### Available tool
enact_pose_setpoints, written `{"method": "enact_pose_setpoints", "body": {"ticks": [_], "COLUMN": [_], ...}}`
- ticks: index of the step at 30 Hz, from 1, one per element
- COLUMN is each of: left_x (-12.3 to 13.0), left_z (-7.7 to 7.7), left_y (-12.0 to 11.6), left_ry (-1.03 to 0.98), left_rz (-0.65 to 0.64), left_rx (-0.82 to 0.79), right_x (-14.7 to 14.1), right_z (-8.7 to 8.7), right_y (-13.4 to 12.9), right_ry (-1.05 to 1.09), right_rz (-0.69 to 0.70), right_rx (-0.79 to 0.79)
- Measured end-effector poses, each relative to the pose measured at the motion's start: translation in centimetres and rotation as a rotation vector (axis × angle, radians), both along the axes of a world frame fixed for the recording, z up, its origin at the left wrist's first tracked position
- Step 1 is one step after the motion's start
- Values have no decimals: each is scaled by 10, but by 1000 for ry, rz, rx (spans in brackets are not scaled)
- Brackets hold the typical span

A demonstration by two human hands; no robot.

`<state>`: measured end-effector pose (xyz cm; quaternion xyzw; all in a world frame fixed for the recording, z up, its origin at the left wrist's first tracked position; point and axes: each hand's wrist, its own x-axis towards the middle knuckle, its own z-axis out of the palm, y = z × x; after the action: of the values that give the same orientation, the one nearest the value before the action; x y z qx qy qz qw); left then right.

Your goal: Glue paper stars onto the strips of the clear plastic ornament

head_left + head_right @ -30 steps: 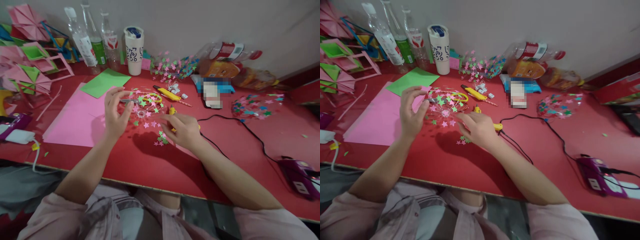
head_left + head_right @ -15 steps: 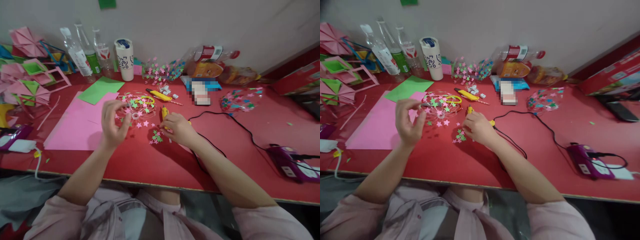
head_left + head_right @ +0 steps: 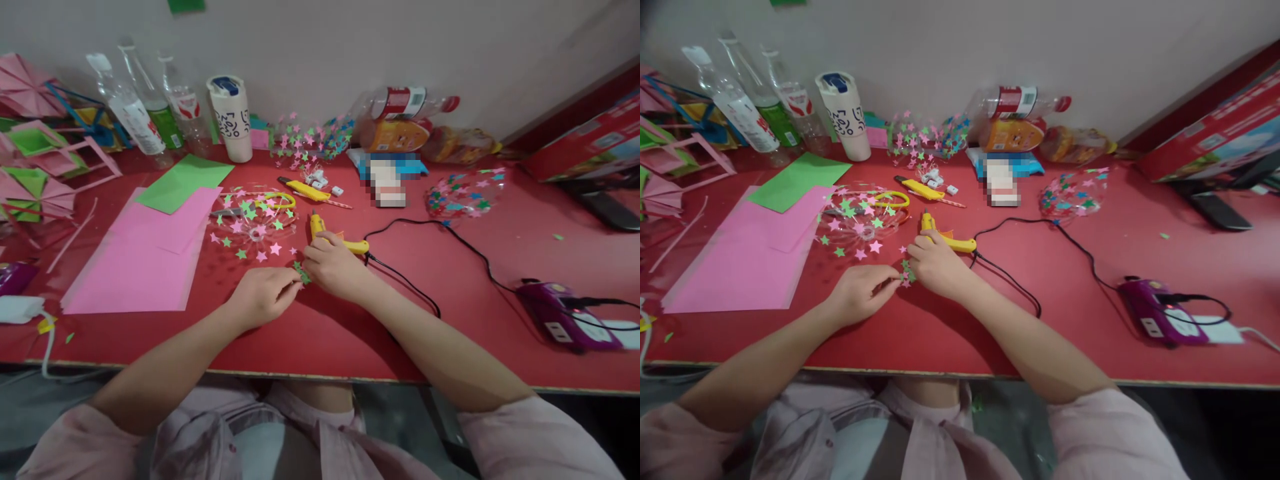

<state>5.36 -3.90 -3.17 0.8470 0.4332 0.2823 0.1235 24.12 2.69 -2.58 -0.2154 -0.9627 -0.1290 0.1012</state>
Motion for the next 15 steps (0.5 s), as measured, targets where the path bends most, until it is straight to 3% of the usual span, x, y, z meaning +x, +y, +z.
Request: {"method": "enact_pose_setpoints", "body": {"ticks": [4,10,15], "left_x": [1,3,3], "left_z": [2,2,2], "left_y": [0,1,3], "left_ry": [-6,-59,-204], "left_rz": [91,145,251], "left_rx": [-136,-204,-323], "right_x": [-1,-2,-2], "right_z": [-2,-6,2], "right_y": [-1,1,-3], "right_ry": [39,67,367], "right_rz": [-22,-42,-157], "right_rx": [6,4,-200]}}
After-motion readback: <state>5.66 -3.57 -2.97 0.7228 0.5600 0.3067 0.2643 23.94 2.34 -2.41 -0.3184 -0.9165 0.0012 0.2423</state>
